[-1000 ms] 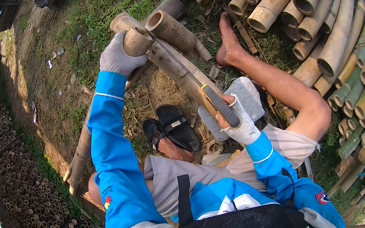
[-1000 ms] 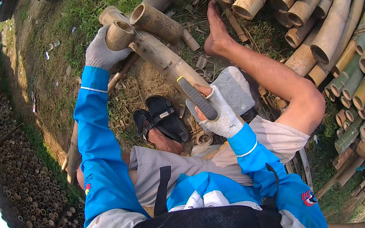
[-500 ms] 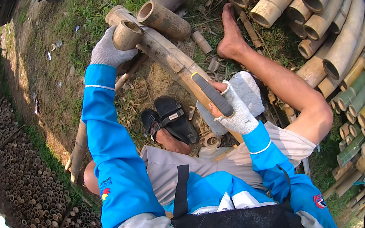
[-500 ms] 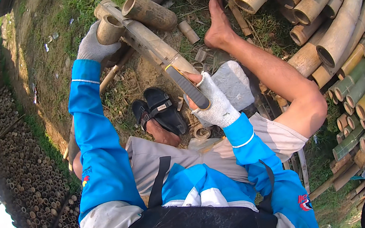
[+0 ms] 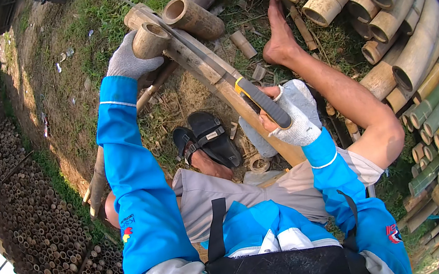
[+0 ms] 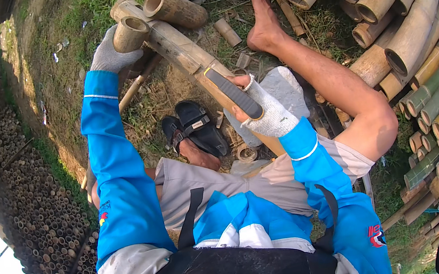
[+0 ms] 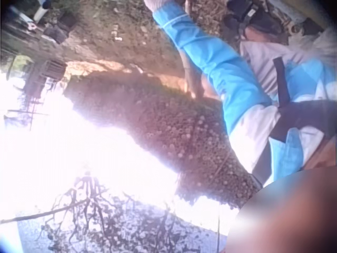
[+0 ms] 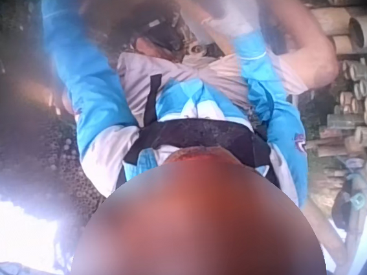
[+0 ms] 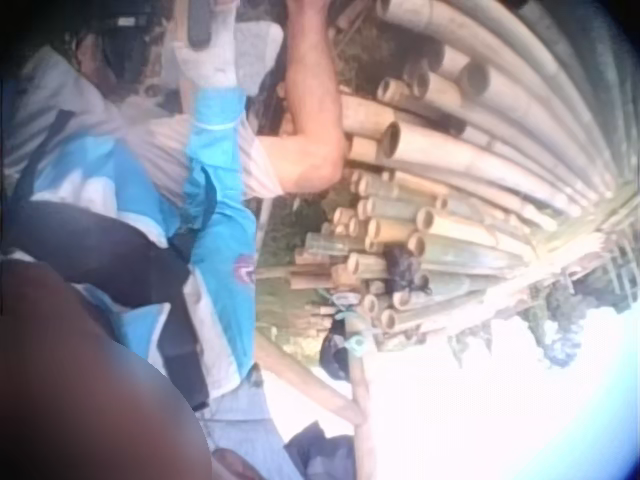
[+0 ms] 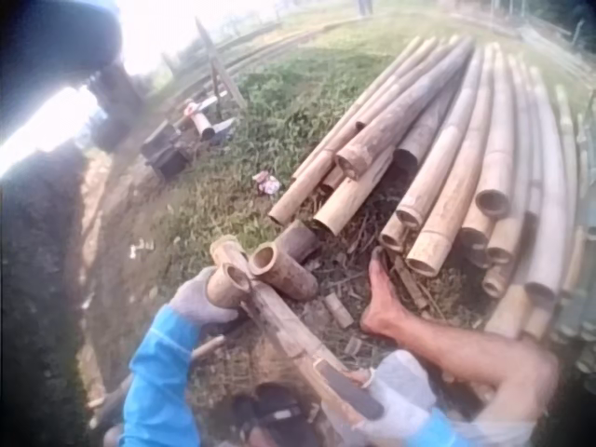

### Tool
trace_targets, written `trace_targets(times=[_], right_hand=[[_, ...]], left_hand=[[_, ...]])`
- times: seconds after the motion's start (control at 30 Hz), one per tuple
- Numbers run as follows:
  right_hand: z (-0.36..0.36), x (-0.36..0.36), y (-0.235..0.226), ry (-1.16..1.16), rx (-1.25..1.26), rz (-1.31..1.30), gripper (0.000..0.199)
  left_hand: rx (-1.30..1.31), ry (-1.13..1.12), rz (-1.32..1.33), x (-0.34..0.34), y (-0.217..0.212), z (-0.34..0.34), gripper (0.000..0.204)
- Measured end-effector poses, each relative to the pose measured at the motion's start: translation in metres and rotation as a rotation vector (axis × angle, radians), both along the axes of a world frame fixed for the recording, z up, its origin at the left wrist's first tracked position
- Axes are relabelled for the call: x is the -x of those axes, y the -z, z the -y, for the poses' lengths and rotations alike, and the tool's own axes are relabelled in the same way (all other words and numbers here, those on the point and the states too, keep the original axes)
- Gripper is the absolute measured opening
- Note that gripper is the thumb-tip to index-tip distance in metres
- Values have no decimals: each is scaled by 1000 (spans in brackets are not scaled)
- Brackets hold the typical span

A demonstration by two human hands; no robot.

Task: The person sits on the ground and uses a hand saw to cut a long bamboo pole into shorter sections. They wipe the saw blade with a cloth, adjust the bamboo, and continue sawing through the pole.

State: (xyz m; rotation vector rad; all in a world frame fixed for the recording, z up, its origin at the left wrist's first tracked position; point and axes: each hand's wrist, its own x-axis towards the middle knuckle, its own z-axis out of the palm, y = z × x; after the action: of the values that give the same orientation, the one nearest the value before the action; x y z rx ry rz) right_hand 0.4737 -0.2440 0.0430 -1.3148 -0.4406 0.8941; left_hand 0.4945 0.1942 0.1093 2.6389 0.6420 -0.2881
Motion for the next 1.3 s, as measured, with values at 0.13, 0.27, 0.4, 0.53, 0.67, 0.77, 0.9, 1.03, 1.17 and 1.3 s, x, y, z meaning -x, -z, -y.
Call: trace_targets(times=[0.13, 0.27, 0.4, 0.53, 0.67, 0.77, 0.9, 1.03, 1.17, 1.3], right_hand=[[0, -18, -1, 1, -74, 358, 60], [-9, -41, -5, -108, 43, 212, 58], [-4, -39, -16, -245, 249, 277, 58], [-15, -27, -11, -145, 48, 295, 63], [-23, -19, 3, -93, -67, 294, 68], [-10, -12, 2, -39, -83, 471, 69], [-6, -9, -4, -158, 52, 153, 62], [-4, -16, -9, 70, 53, 146, 57], [28, -10, -13, 170, 114, 402, 49], [45, 12, -2, 326, 162, 385, 55]], left_hand=[[52, 29, 31, -3, 4, -8, 104], [155, 44, 13, -5, 6, -15, 103], [153, 60, 14, -9, 7, -19, 103], [187, 41, 78, -8, 10, -16, 106], [30, -21, 27, -4, 13, -13, 107], [142, 20, 65, -5, 13, -14, 106], [96, 0, 44, -6, 14, -13, 104], [75, -7, 45, -3, 6, -5, 113], [8, -15, 27, 1, -4, 10, 113], [-93, 11, 112, 10, -7, 26, 109]])
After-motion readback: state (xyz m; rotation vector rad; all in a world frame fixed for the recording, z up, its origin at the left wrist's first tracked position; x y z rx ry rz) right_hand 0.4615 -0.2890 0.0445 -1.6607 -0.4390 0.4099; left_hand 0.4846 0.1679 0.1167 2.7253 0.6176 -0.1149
